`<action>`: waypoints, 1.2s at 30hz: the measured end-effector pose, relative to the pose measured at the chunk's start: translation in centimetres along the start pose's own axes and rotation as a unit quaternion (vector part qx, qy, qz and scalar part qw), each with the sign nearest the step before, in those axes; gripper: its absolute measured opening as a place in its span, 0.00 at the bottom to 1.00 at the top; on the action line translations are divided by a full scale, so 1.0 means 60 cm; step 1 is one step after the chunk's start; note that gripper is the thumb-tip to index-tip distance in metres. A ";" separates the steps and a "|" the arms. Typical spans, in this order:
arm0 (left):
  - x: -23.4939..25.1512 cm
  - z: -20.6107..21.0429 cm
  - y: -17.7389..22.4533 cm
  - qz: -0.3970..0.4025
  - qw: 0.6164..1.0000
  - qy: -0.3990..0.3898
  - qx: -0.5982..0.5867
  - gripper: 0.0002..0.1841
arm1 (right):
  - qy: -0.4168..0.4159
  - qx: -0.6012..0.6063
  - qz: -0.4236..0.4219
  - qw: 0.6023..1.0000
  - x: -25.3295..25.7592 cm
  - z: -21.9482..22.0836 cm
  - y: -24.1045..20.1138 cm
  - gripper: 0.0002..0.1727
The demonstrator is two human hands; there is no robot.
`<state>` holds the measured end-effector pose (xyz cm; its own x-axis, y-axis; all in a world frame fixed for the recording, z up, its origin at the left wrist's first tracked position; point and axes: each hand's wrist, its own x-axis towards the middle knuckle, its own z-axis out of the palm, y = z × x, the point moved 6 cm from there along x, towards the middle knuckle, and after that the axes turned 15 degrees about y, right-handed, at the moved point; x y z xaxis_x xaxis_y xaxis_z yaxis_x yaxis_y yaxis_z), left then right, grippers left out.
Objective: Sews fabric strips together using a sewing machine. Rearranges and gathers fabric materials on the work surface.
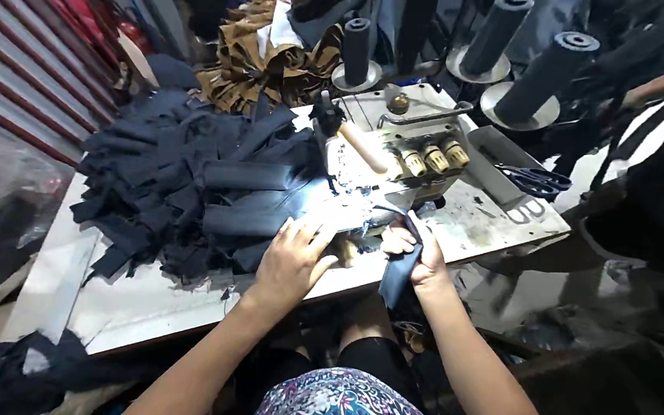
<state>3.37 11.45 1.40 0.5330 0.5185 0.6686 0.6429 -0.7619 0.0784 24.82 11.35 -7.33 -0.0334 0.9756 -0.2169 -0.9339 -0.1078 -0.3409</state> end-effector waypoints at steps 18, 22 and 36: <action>0.072 0.026 -0.032 0.005 0.998 -0.060 -0.008 0.25 | 0.088 -0.131 -0.094 0.983 -0.003 0.028 0.013 0.23; 0.059 -0.030 0.018 -0.159 0.975 0.024 -0.155 0.38 | -0.003 -0.356 -0.144 0.923 -0.081 0.075 0.041 0.10; 0.060 -0.084 -0.046 -0.027 0.997 0.069 0.033 0.19 | -0.054 -0.142 -0.050 0.987 -0.038 0.039 0.015 0.13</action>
<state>0.73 13.48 7.33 0.4191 0.4964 0.7602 0.7052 -0.7053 0.0717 23.22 9.49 -4.99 0.0026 0.9971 -0.0760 -0.7972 -0.0439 -0.6021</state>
